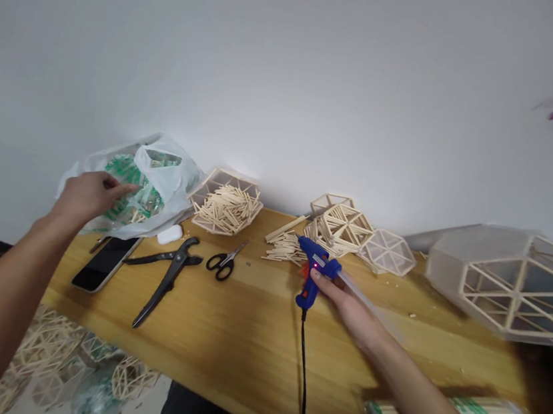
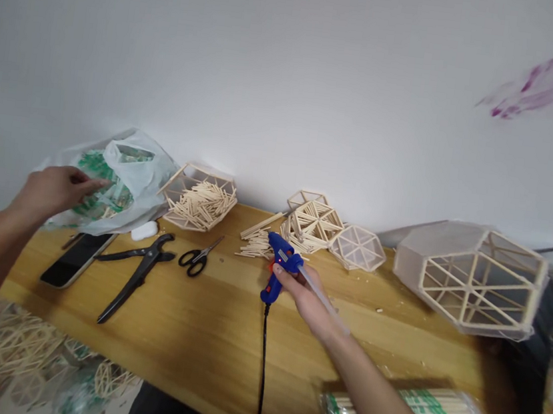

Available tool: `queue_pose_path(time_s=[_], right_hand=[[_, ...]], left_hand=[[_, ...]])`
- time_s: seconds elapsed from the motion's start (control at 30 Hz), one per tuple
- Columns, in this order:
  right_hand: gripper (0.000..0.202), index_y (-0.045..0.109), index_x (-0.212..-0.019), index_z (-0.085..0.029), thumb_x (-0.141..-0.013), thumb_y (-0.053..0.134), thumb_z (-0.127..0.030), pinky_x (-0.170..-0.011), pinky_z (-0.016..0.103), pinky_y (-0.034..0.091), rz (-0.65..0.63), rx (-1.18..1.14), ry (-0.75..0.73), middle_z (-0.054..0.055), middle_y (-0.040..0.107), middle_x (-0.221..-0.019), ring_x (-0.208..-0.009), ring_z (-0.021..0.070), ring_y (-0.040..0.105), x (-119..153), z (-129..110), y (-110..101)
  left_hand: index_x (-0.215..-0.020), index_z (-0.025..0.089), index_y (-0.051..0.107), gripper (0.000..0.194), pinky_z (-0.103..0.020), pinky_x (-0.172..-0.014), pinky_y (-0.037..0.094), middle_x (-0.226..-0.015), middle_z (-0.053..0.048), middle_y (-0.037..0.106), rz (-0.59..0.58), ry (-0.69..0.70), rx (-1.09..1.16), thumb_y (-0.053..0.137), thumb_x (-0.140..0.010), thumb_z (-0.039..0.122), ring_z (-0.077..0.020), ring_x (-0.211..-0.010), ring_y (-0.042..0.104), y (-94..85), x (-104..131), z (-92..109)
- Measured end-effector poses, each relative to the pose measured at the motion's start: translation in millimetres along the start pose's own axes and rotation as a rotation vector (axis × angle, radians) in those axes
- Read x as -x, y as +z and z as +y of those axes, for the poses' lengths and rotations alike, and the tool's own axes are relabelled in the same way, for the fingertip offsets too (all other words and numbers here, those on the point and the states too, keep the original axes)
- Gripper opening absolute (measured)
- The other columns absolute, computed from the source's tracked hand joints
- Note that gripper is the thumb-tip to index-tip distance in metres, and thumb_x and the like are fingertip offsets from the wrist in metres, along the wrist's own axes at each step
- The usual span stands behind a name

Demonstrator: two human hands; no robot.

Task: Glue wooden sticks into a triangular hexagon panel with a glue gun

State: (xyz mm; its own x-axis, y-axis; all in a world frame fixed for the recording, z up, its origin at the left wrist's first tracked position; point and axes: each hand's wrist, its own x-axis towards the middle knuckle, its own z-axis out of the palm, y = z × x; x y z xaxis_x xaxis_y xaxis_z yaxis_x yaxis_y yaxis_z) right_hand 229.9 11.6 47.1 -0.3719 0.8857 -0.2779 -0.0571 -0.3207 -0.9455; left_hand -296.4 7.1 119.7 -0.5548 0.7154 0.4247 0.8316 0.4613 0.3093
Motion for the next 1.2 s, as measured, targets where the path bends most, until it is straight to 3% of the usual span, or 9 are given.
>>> queue_pose_path(time_s=[0.07,0.13,0.2,0.27,0.43,0.5,0.7,0.9,1.2], right_hand=[[0.047,0.075,-0.098,-0.019,-0.069,0.093,-0.051,-0.077,0.032,0.052,0.020,-0.188,0.076,0.004,0.071,-0.092,-0.084,0.0197,0.063,-1,-1,0],[0.046,0.073,-0.093,-0.017,-0.064,0.096,-0.044,-0.068,0.028,0.050,0.020,-0.334,0.137,0.001,0.066,-0.081,-0.072,0.0149,0.059,-1,-3,0],[0.043,0.068,-0.084,-0.017,-0.061,0.097,-0.038,-0.058,0.024,0.044,0.009,-0.404,0.158,-0.002,0.058,-0.071,-0.062,0.0108,0.052,-2,-6,-1],[0.041,0.063,-0.079,-0.018,-0.063,0.096,-0.037,-0.049,0.022,0.035,0.004,-0.425,0.164,-0.005,0.053,-0.065,-0.057,0.0092,0.046,-3,-8,-2],[0.032,0.066,-0.081,-0.017,-0.067,0.089,-0.034,-0.040,0.021,0.021,-0.015,-0.365,0.133,0.000,0.061,-0.073,-0.055,0.0090,0.044,-3,-11,-4],[0.029,0.067,-0.082,-0.016,-0.067,0.086,-0.032,-0.038,0.022,0.021,-0.019,-0.349,0.107,0.001,0.063,-0.076,-0.054,0.0085,0.043,-2,-12,-5],[0.037,0.060,-0.071,-0.018,-0.072,0.086,-0.044,-0.036,0.020,0.022,0.020,-0.247,0.052,-0.003,0.052,-0.064,-0.049,0.0074,0.038,-1,-12,-6],[0.046,0.053,-0.071,-0.021,-0.077,0.084,-0.055,-0.035,0.019,0.021,0.040,-0.039,0.038,-0.009,0.039,-0.050,-0.042,0.0055,0.029,2,-7,-1],[0.045,0.050,-0.068,-0.021,-0.070,0.088,-0.047,-0.036,0.019,0.020,0.053,0.005,0.109,-0.010,0.040,-0.048,-0.039,0.0043,0.029,-1,-7,-2]], left_hand=[[-0.051,0.016,0.063,0.071,-0.021,-0.062,0.040,-0.032,0.010,0.039,-0.051,-0.147,-0.144,0.077,-0.061,0.085,-0.0073,-0.041,0.032,-13.3,2,15],[-0.061,0.014,0.068,0.061,-0.025,-0.070,0.046,-0.038,0.012,0.041,0.161,-0.162,-0.096,0.079,-0.071,0.074,-0.0047,-0.043,0.036,-27.9,14,38],[-0.081,0.013,0.075,0.052,-0.025,-0.066,0.049,-0.050,0.010,0.056,0.287,-0.103,0.140,0.083,-0.073,0.064,-0.0056,-0.046,0.051,-38.3,41,69],[-0.092,0.015,0.077,0.044,-0.023,-0.055,0.050,-0.065,0.005,0.070,0.254,-0.001,0.476,0.086,-0.073,0.054,-0.0098,-0.051,0.061,-39.3,83,106],[-0.095,0.022,0.078,0.014,-0.025,-0.062,0.060,-0.077,0.000,0.079,-0.505,0.336,0.935,0.077,-0.089,0.034,-0.0149,-0.066,0.074,5.5,183,194],[-0.102,0.021,0.078,0.017,-0.026,-0.065,0.061,-0.080,-0.001,0.080,-0.600,0.293,1.053,0.075,-0.091,0.035,-0.0151,-0.067,0.074,31.8,197,214],[-0.099,0.019,0.074,0.016,-0.025,-0.065,0.056,-0.073,0.001,0.070,-0.505,0.223,1.144,0.069,-0.096,0.034,-0.0121,-0.065,0.066,77.3,198,214],[-0.106,0.021,0.075,0.015,-0.025,-0.067,0.053,-0.090,-0.002,0.072,-0.410,0.333,1.034,0.066,-0.099,0.031,-0.0125,-0.073,0.065,81.0,208,201],[-0.105,0.022,0.075,0.012,-0.027,-0.070,0.056,-0.096,-0.005,0.072,-0.371,0.422,1.012,0.065,-0.099,0.027,-0.0148,-0.079,0.067,76.7,210,201]])
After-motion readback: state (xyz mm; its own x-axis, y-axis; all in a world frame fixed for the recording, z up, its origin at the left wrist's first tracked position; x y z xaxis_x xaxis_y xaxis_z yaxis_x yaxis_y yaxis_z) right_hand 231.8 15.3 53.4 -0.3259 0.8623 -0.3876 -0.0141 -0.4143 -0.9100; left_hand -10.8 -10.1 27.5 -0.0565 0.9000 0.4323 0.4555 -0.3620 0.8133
